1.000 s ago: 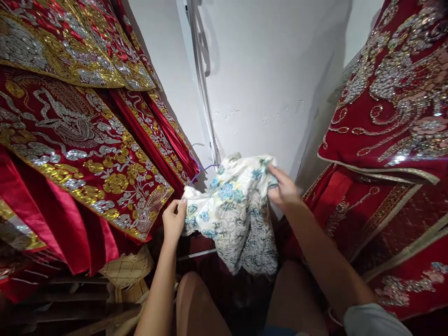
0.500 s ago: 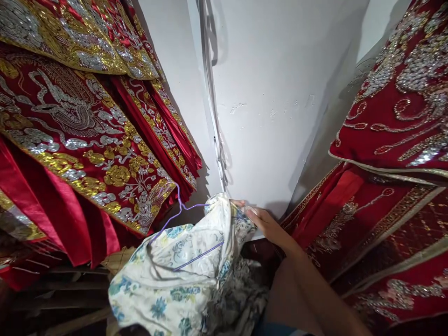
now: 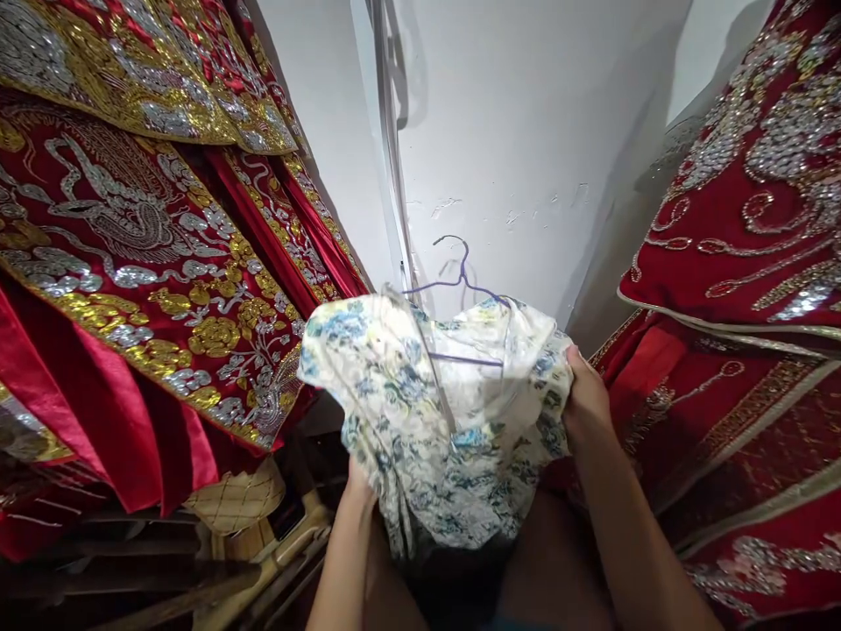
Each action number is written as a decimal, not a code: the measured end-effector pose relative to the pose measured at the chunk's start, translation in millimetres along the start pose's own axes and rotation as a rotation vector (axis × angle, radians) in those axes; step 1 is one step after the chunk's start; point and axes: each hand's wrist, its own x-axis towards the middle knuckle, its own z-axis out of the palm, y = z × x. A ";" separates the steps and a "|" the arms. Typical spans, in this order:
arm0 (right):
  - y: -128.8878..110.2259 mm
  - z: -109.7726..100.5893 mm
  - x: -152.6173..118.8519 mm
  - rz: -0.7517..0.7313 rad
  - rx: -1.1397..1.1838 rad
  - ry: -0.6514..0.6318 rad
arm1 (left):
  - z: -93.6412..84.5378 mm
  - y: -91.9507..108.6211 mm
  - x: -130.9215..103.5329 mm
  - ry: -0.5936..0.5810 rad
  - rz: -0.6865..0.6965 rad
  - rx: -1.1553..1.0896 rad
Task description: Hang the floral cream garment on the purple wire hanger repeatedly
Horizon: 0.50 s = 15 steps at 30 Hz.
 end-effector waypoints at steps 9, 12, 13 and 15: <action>19.1 23.4 -24.9 0.058 -0.053 -0.297 | 4.1 -29.9 -47.6 0.066 -0.447 -0.861; 34.6 -6.2 -29.9 -0.047 -0.226 -0.284 | 13.4 -35.3 -63.5 -0.010 -0.470 -0.800; 43.9 -17.1 -33.8 -0.109 -0.297 -0.238 | 18.5 -35.1 -68.4 -0.041 -0.488 -0.799; 67.5 -36.0 -47.8 -0.233 -0.425 -0.078 | 29.9 -32.0 -75.8 -0.075 -0.501 -0.811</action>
